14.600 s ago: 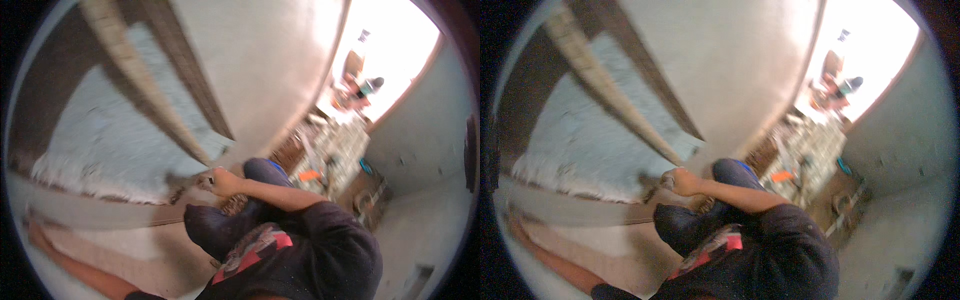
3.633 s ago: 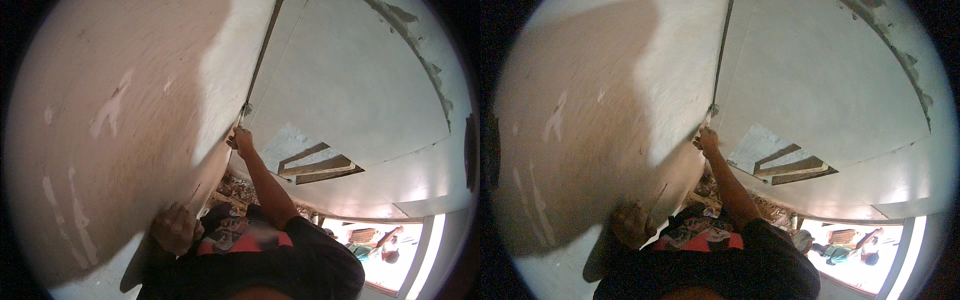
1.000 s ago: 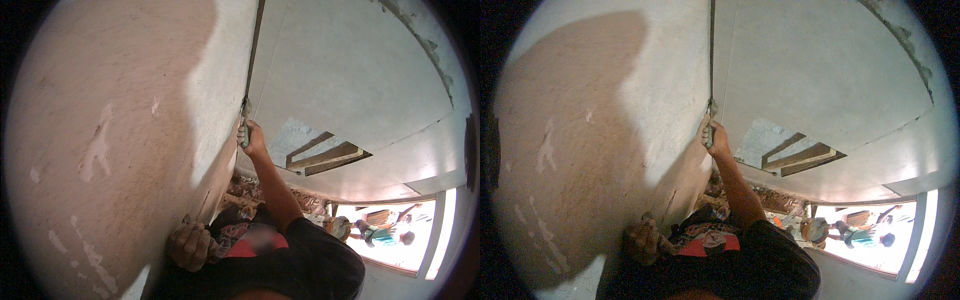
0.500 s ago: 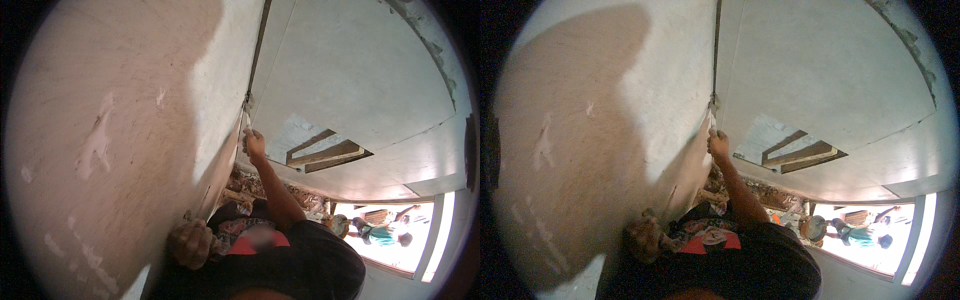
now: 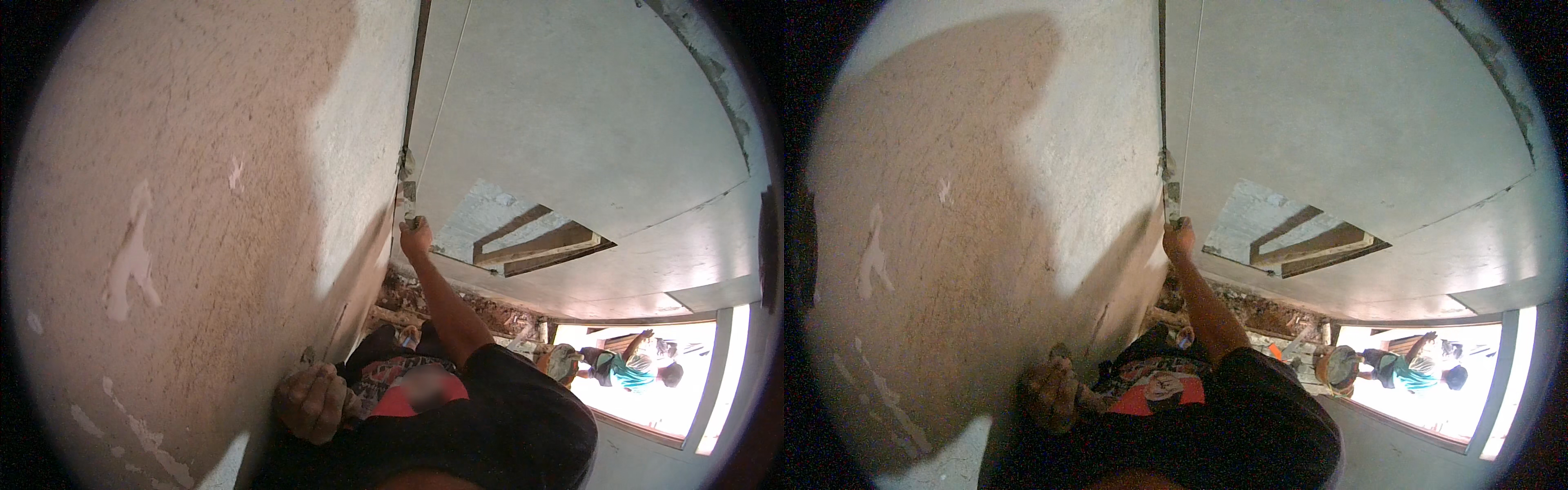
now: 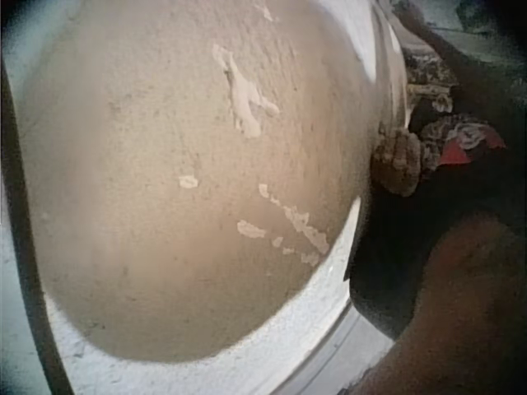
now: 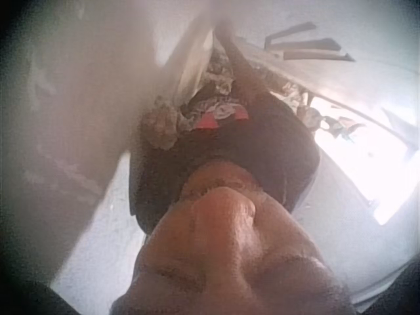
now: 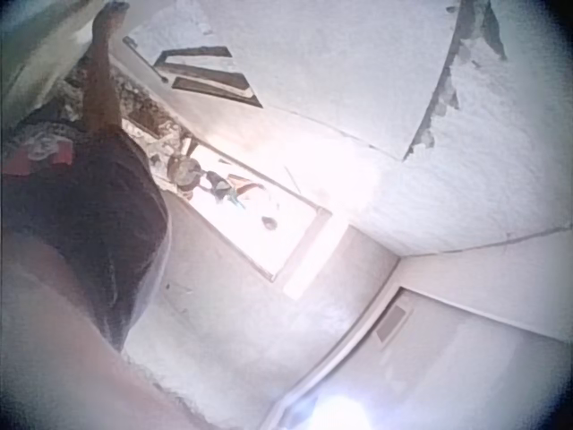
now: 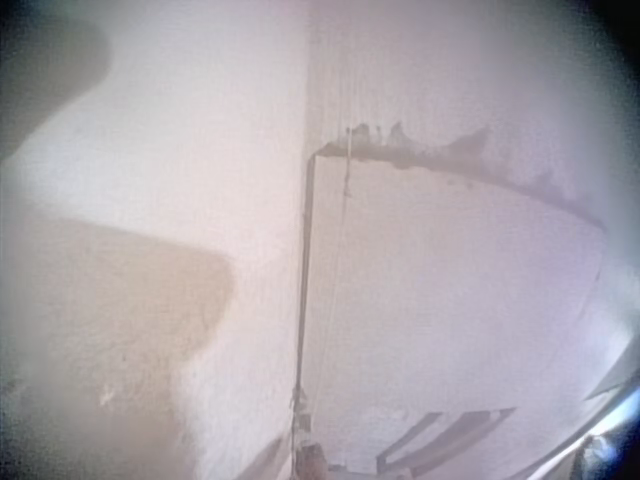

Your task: The person fits a drywall panel into a wall opening, securing it with a mallet and a metal tool, and applies plaster to the seams using a putty knife.

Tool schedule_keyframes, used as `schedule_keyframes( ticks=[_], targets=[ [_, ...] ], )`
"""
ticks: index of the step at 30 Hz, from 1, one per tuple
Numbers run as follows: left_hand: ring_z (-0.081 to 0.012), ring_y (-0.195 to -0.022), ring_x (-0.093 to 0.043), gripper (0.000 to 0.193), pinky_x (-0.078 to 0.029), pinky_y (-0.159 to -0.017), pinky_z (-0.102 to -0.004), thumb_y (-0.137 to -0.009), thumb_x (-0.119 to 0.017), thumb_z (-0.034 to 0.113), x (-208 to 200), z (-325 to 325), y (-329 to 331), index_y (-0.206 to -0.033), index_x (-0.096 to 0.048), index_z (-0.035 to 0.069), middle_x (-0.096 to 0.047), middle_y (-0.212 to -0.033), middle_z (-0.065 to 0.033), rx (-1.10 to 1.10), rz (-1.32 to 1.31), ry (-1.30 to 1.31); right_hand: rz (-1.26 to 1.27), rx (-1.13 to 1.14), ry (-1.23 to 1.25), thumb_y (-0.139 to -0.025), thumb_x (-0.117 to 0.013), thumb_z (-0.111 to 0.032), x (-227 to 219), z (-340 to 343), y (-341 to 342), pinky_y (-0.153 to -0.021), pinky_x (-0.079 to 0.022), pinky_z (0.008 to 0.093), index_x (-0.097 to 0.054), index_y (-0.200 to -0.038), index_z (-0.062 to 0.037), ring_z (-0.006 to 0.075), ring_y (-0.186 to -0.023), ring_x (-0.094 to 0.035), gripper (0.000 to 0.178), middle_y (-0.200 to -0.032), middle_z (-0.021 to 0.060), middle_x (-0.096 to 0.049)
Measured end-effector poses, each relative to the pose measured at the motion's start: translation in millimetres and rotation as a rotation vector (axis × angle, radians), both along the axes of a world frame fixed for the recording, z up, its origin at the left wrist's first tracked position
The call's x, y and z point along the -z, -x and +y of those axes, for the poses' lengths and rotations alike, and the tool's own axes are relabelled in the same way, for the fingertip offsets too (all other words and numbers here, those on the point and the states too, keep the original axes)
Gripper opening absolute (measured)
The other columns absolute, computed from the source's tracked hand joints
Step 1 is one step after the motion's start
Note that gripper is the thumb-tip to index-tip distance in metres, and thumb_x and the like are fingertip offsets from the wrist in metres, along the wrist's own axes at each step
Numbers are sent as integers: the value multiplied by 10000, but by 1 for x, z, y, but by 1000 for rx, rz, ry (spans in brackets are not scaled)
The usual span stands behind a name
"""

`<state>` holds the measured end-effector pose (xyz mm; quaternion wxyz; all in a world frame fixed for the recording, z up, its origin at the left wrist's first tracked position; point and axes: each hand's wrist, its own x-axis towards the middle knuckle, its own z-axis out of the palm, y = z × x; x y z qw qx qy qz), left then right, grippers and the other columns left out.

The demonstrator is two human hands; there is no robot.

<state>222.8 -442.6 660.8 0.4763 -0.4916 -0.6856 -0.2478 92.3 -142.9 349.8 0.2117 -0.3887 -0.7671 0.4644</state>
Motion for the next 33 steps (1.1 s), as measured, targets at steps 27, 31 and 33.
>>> schedule_keyframes(
  ticks=[27, 31, 33],
  targets=[
    [-284, -704, -688, 239, -559, -631, -387, -953, -544, 218, 12, 2, 1, -892, -645, 11, -681, -796, -155, 5, 43, -54, 165, -34, 118, -822, -761, -174, 40, 15, 12, -687, -463, 359, -621, -925, -32, 186, -700, -560, 225, -765, 65, -625],
    [-225, -740, -661, 269, -598, -596, -321, -964, -596, 245, 2, 0, 0, -891, -650, -9, -657, -798, -139, 11, -3, 19, 185, 3, 35, -821, -762, -168, 23, 9, 16, -662, -453, 356, -616, -885, -25, 172, -695, -545, 214, -752, 52, -614],
    [-228, -751, -660, 265, -595, -594, -325, -962, -595, 243, 1, -1, -1, -899, -654, -8, -655, -804, -142, -4, -4, 27, 182, -9, 64, -826, -760, -161, 8, 9, 20, -644, -442, 354, -609, -867, -19, 157, -688, -524, 212, -745, 42, -603]
  ],
)
